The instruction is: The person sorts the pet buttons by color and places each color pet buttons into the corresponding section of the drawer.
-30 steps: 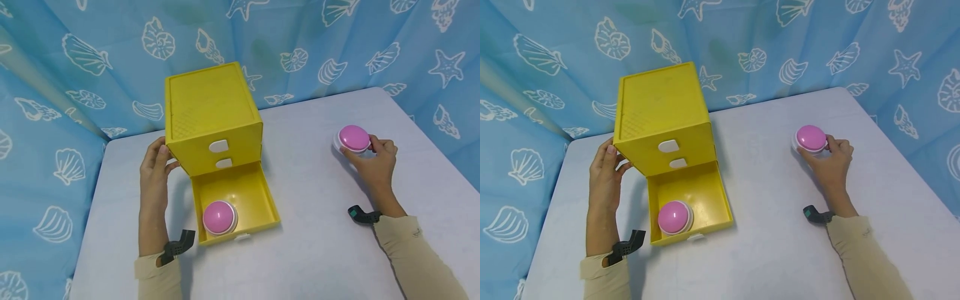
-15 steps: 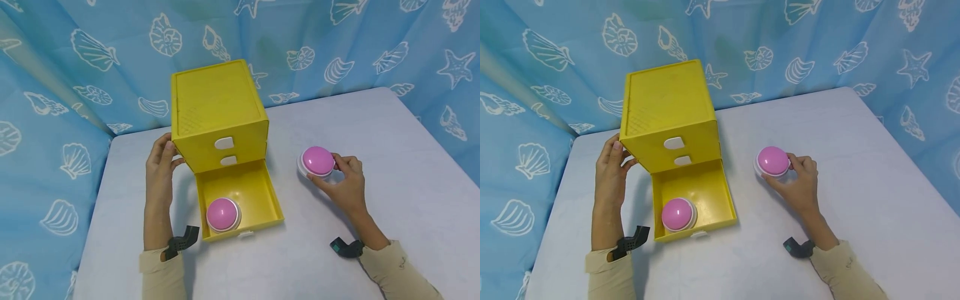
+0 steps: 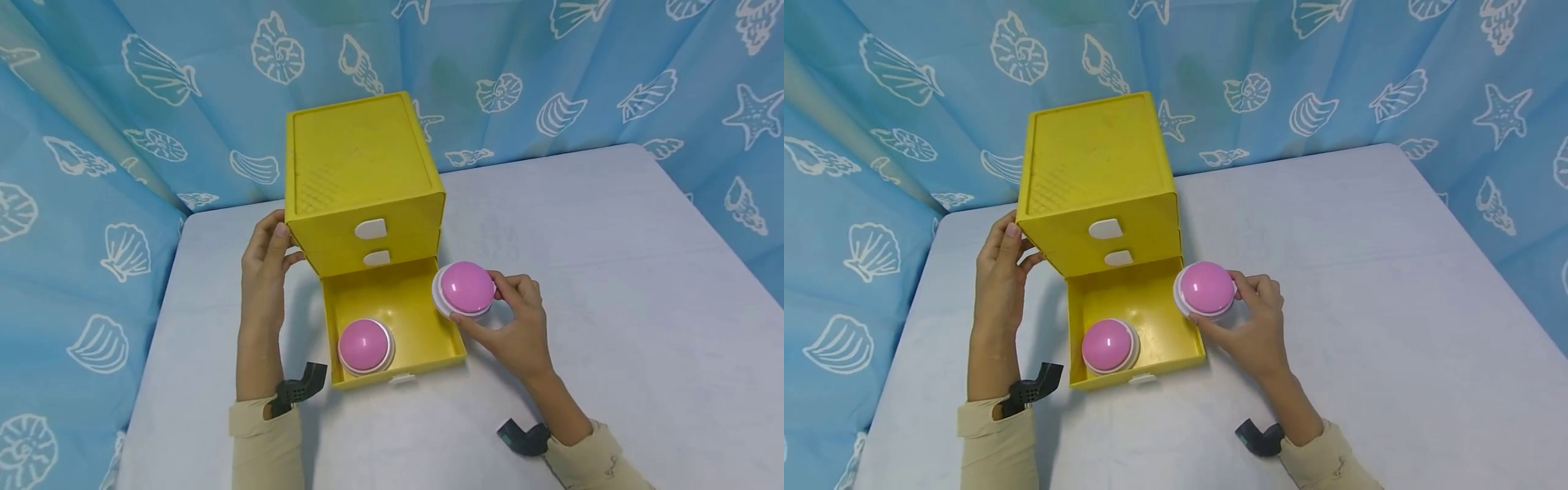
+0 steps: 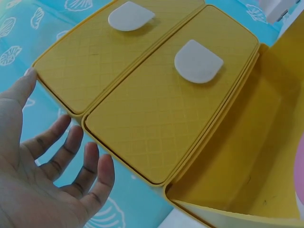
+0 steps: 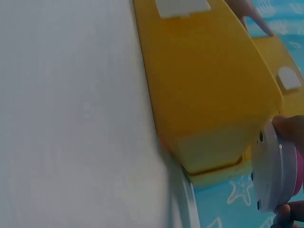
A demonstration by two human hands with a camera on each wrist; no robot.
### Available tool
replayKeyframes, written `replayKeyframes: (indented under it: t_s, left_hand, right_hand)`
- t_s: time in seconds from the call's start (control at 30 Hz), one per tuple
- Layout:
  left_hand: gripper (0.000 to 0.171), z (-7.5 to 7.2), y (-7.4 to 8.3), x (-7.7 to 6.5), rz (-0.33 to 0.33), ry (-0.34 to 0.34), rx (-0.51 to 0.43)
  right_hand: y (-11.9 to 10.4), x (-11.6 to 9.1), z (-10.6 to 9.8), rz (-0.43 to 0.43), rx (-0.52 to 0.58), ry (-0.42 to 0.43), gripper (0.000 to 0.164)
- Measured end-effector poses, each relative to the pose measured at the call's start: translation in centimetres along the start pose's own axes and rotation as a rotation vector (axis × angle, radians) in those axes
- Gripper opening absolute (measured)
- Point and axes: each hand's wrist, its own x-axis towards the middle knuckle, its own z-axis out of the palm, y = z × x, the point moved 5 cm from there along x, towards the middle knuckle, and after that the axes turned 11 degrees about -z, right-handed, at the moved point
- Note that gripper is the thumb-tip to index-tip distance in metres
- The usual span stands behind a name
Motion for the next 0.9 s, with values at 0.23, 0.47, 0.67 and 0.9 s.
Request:
replayKeyframes:
  t_s: [0.23, 0.47, 0.67, 0.9]
  left_hand:
    - [0.047, 0.0, 0.0, 0.2, -0.003, 0.003, -0.006]
    - [0.043, -0.4, -0.8, -0.6, -0.028, 0.011, -0.018]
    - [0.042, -0.3, -0.4, -0.3, 0.01, -0.014, -0.045]
    - [0.045, -0.1, 0.0, 0.0, 0.012, -0.023, -0.024]
  right_hand:
    - [-2.6, -0.3, 2.8, -0.038, 0.051, -0.058, 0.078]
    - [-3.7, -1.1, 4.3, -0.064, 0.056, -0.147, 0.086]
    - [-4.1, -0.4, 3.3, -0.12, 0.057, -0.16, 0.087]
    - [-5.6, -1.3, 2.2, -0.301, 0.176, -0.07, 0.032]
